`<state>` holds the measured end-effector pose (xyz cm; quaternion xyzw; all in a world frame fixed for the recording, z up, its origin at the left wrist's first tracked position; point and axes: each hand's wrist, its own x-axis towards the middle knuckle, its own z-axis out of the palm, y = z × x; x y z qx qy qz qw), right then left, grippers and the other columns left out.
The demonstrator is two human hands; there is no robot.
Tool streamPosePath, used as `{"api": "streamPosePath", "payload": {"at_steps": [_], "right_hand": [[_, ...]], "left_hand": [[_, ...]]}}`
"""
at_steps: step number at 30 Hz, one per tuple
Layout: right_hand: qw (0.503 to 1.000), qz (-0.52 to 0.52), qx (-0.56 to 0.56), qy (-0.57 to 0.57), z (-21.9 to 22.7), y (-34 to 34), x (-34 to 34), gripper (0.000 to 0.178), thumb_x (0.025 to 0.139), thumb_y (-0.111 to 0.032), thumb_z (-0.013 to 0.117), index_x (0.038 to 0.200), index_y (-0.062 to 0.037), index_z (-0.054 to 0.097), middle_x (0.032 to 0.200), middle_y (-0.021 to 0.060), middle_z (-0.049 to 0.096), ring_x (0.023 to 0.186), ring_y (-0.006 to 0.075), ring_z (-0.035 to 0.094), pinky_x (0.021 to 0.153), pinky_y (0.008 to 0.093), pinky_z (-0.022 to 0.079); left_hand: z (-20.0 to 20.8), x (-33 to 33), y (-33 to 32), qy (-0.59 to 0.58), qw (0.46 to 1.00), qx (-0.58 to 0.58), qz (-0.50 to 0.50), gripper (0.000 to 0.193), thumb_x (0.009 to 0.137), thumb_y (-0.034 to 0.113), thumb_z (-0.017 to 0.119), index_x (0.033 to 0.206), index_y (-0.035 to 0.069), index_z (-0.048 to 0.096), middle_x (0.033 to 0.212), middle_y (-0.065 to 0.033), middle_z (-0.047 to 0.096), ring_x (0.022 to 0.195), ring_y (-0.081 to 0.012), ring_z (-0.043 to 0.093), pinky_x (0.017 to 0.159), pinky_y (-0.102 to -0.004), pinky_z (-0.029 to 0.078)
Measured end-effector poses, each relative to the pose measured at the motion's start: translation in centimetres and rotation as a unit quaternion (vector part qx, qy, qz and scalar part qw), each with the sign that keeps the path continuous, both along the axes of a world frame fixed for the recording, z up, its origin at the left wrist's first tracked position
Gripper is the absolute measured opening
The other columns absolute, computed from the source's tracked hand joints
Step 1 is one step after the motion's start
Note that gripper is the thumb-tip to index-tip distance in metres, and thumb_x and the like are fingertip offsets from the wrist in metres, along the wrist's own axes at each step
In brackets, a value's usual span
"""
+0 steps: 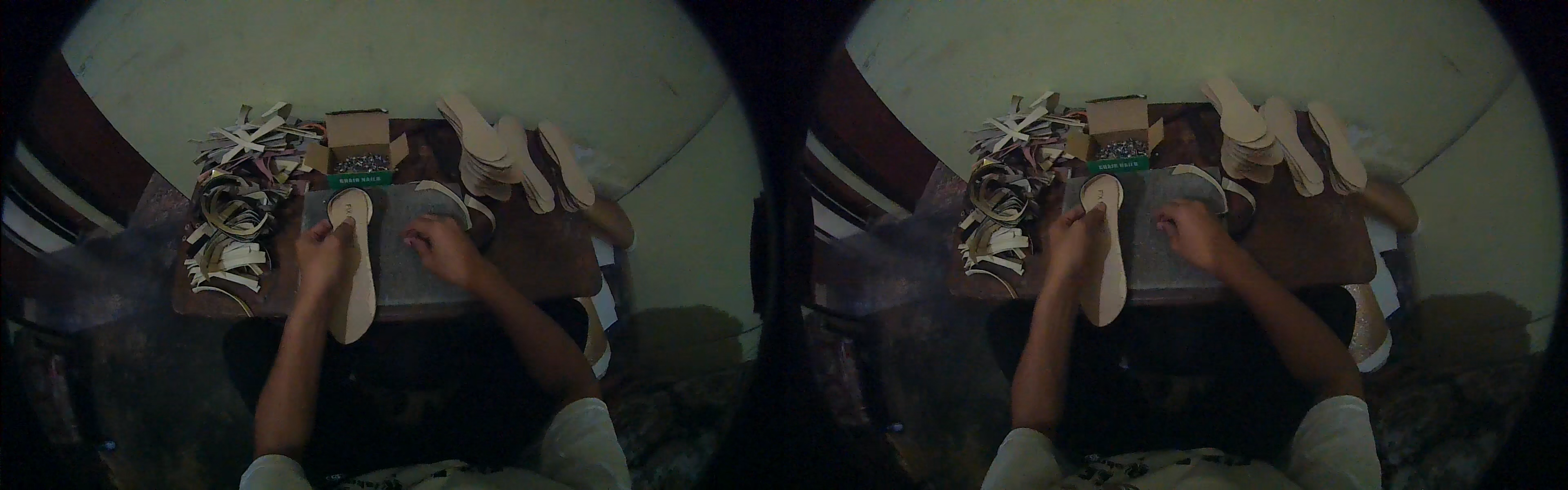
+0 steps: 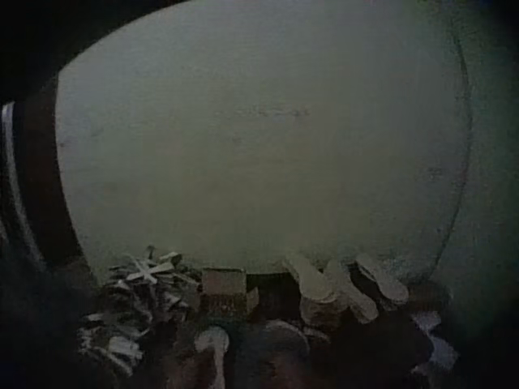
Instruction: The person assembles a sandal by attaching a black strap to a beige sole using small metal nails. They position the strap, insert nails through pre-drilled holes, and hammer them into the sole to secure the strap in place.
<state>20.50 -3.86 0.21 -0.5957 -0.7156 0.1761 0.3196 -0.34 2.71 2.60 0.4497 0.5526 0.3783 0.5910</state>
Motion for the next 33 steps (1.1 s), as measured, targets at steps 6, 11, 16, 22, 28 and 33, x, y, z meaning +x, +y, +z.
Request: {"api": "streamPosePath", "payload": {"at_steps": [6,11,16,22,28,33], "right_hand": [[1.000,-0.012,0.018,-0.022,0.8,-0.4,-1.0,0.015,0.084,-0.004,0.064,0.098,-0.0013,0.068,0.092,0.0184,0.066,0.088,0.0360,0.065,0.080,0.0425,0.051],[0.998,-0.004,0.037,0.048,1.7,-0.4,-0.8,0.014,0.084,-0.002,0.064,0.097,-0.0003,0.068,0.090,0.0166,0.066,0.084,0.0309,0.066,0.077,0.0379,0.051],[0.985,0.004,0.011,0.171,3.5,-1.3,-1.6,0.013,0.084,-0.002,0.067,0.097,0.0005,0.069,0.092,0.0122,0.068,0.085,0.0185,0.066,0.077,0.0309,0.050],[0.958,-0.014,0.008,0.285,3.4,-1.8,-2.1,0.010,0.084,0.001,0.068,0.094,0.0029,0.069,0.096,0.0128,0.070,0.088,0.0177,0.065,0.081,0.0306,0.050],[0.974,0.008,0.050,0.221,3.8,-1.9,-2.3,0.013,0.081,0.000,0.068,0.093,-0.0025,0.071,0.095,0.0115,0.062,0.087,0.0227,0.063,0.076,0.0313,0.050],[0.993,-0.018,0.105,0.045,4.8,-2.3,-2.7,0.014,0.076,-0.006,0.071,0.089,-0.0113,0.073,0.102,0.0086,0.057,0.100,0.0267,0.054,0.095,0.0408,0.038]], "left_hand": [[-0.8,-2.0,1.6,-0.014,1.000,0.018,0.015,0.031,0.082,0.023,0.074,0.099,-0.003,0.069,0.086,-0.0067,0.067,0.073,-0.0128,0.060,0.066,-0.0277,0.047],[-0.6,-1.9,1.5,0.033,0.999,0.032,0.002,0.032,0.081,0.025,0.077,0.097,-0.002,0.070,0.085,-0.0061,0.066,0.073,-0.0120,0.060,0.064,-0.0268,0.047],[0.4,1.1,-1.9,-0.011,0.998,0.017,-0.061,0.029,0.084,0.022,0.075,0.100,-0.001,0.070,0.085,-0.0066,0.069,0.072,-0.0105,0.060,0.064,-0.0261,0.048],[0.1,2.1,-3.4,-0.016,0.985,0.092,-0.144,0.024,0.085,0.017,0.073,0.100,-0.002,0.069,0.084,-0.0069,0.070,0.071,-0.0094,0.061,0.063,-0.0249,0.047],[-0.3,2.8,-4.3,0.027,0.980,0.137,-0.141,0.028,0.088,0.013,0.070,0.109,-0.003,0.064,0.085,-0.0068,0.070,0.074,-0.0082,0.061,0.063,-0.0242,0.048],[-0.9,2.7,-4.4,0.048,0.974,0.182,-0.129,0.036,0.086,0.009,0.071,0.117,-0.003,0.058,0.086,-0.0091,0.070,0.075,-0.0094,0.062,0.064,-0.0247,0.049]]}}
